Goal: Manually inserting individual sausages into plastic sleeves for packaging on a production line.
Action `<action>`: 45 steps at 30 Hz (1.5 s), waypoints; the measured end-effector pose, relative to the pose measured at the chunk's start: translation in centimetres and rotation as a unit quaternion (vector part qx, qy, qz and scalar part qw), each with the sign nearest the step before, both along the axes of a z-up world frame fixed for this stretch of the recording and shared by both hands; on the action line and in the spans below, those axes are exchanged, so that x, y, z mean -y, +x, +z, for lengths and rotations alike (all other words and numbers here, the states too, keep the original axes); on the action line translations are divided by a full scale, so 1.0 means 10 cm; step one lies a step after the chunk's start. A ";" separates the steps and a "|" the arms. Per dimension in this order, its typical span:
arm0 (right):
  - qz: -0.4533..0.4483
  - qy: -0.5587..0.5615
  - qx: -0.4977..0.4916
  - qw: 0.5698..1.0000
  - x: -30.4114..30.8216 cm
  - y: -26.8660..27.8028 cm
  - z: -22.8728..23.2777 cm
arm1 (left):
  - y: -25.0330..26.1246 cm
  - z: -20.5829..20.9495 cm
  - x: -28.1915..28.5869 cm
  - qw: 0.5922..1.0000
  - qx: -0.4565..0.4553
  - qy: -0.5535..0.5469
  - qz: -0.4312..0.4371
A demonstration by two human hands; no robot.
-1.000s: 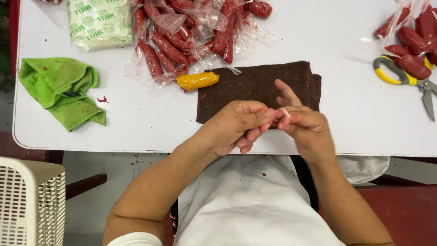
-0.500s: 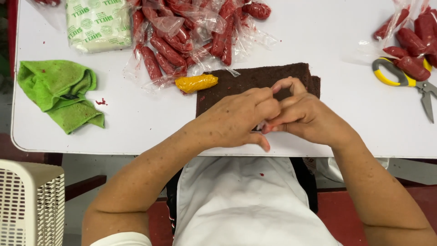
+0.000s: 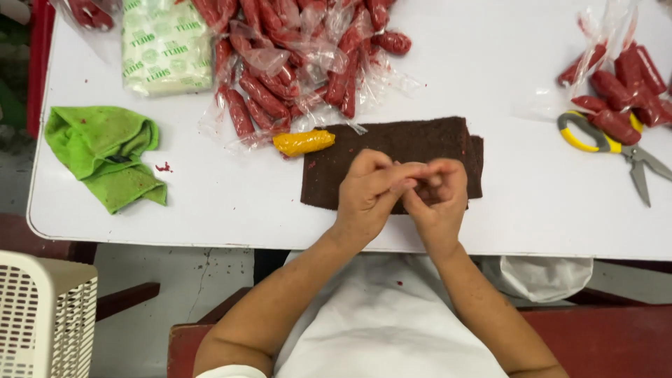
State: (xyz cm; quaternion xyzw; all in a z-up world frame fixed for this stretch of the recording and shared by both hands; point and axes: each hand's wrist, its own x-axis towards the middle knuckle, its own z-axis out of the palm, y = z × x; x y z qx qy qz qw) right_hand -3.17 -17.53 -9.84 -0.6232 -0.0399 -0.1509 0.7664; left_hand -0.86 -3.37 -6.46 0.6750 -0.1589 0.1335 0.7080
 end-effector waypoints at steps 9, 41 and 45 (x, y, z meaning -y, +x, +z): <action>0.016 -0.328 0.227 0.917 0.02 0.14 0.58 | 0.41 -0.01 -0.08 0.956 0.025 -0.002 -0.292; 0.114 0.120 -0.068 0.984 -0.10 0.89 0.89 | 0.82 0.76 -0.44 0.988 -0.014 0.098 -0.116; 0.098 0.180 -0.042 0.978 -0.18 0.82 0.80 | 0.48 0.49 -0.21 0.971 -0.129 -0.017 -0.201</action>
